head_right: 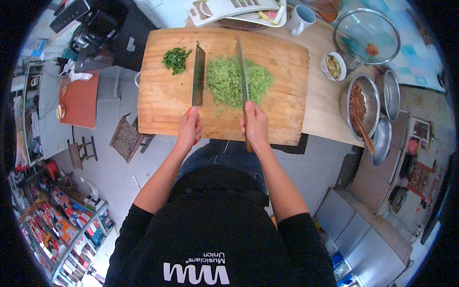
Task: The person uses two large knives to repeatedly chop a pile of green vegetables on a wooden cutting board. The chopped vegetables accumulate in a finer pile as the person continues chopping.
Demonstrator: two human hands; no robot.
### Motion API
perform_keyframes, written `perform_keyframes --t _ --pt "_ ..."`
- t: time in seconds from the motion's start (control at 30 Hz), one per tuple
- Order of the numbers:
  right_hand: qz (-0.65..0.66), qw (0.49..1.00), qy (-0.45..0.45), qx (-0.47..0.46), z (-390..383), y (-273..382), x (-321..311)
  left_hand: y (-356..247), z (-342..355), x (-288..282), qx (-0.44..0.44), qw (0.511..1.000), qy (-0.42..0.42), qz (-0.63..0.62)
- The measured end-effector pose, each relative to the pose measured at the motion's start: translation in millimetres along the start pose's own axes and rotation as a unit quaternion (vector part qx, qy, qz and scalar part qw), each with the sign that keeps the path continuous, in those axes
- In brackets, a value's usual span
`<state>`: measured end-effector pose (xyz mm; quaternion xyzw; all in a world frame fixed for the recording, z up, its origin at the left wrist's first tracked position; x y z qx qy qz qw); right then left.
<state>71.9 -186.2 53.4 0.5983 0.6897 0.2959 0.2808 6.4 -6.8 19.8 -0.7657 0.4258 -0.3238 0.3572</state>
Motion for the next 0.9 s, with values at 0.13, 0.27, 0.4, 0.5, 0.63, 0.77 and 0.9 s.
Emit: perform_keyframes --t 0.13,0.27,0.4,0.5,0.63,0.77,0.9 --pt "0.005 0.998 -0.059 -0.023 2 -15 -6 22 11 -5 0.081 0.99 -0.049 0.1" --pt "-0.025 0.994 -0.091 0.062 -1 -6 -15 23 14 -5 0.129 0.968 -0.032 0.213" --pt "0.057 0.996 -0.066 -0.031 9 -12 -14 16 10 3 0.131 0.972 -0.056 0.186" --pt "0.028 0.997 -0.076 -0.021 11 -7 -25 10 7 2 0.126 0.968 -0.058 0.207" --pt "0.005 0.996 -0.063 -0.063 17 -14 -26 8 6 5 0.122 0.975 -0.061 0.177" --pt "0.024 0.997 -0.055 -0.051 11 -7 -21 1 5 2 0.111 0.977 -0.044 0.179" --pt "0.079 0.997 0.003 -0.021 -11 -7 12 -14 -6 1 0.088 0.983 -0.017 0.159"
Point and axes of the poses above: each hand's wrist, its own z-axis towards the middle knuckle, its own x-axis out of the palm, y = z × x, the point moved 2 cm from there along z, towards the middle knuckle, and after that the axes turned 10 degrees about x, right-handed, at the moved point
